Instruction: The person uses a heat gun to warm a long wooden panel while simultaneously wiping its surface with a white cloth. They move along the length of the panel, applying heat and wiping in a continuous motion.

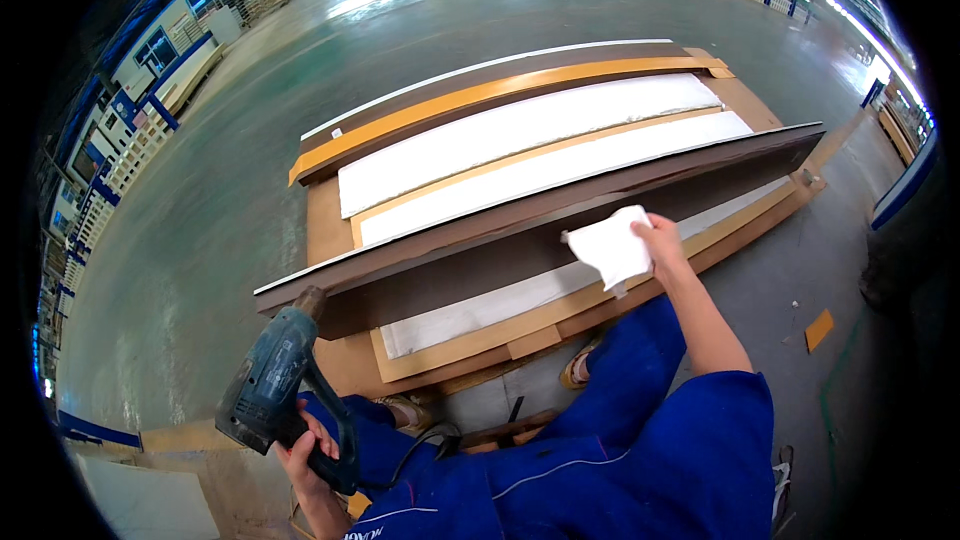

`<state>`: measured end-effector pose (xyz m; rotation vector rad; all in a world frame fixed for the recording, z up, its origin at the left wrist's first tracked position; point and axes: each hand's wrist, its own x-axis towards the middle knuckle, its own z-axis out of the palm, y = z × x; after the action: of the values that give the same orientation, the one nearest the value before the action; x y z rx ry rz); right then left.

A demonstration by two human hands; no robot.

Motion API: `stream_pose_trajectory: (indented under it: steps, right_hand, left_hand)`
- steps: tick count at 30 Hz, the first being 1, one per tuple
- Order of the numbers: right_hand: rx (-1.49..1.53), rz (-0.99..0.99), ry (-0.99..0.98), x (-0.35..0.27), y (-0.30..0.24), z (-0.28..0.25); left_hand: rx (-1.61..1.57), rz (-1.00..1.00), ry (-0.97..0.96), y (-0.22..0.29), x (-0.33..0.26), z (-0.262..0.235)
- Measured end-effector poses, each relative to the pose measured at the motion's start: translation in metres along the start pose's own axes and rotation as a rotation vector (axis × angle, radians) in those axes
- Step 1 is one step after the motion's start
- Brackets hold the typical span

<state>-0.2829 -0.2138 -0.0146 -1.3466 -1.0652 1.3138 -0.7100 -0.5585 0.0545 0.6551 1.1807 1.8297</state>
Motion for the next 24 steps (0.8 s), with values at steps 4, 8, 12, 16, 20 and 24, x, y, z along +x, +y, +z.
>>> stream_pose_trajectory:
  steps: [4,8,12,16,20,24]
  right_hand:
    - [-0.259,-0.462,0.227,0.023,-0.025,-0.017]
    - [-0.967,-0.858,0.357,0.031,-0.042,0.017]
    - [-1.161,-0.776,0.065,0.038,-0.025,0.051]
    - [-1.127,-1.023,-0.157,0.028,-0.023,0.069]
    - [-1.087,-0.980,-0.345,0.032,-0.024,0.063]
    - [-1.126,-0.993,-0.512,0.024,-0.033,0.086]
  left_hand:
    - [-0.005,-0.004,0.004,-0.002,0.005,0.002]
    - [0.008,-0.052,0.010,-0.001,0.010,0.014]
    - [0.073,-0.106,-0.016,-0.004,0.010,0.014]
    - [0.168,-0.066,0.112,-0.005,0.015,0.026]
    - [0.149,-0.097,0.088,-0.008,0.019,0.025]
    - [0.149,-0.192,0.041,-0.009,0.023,0.018]
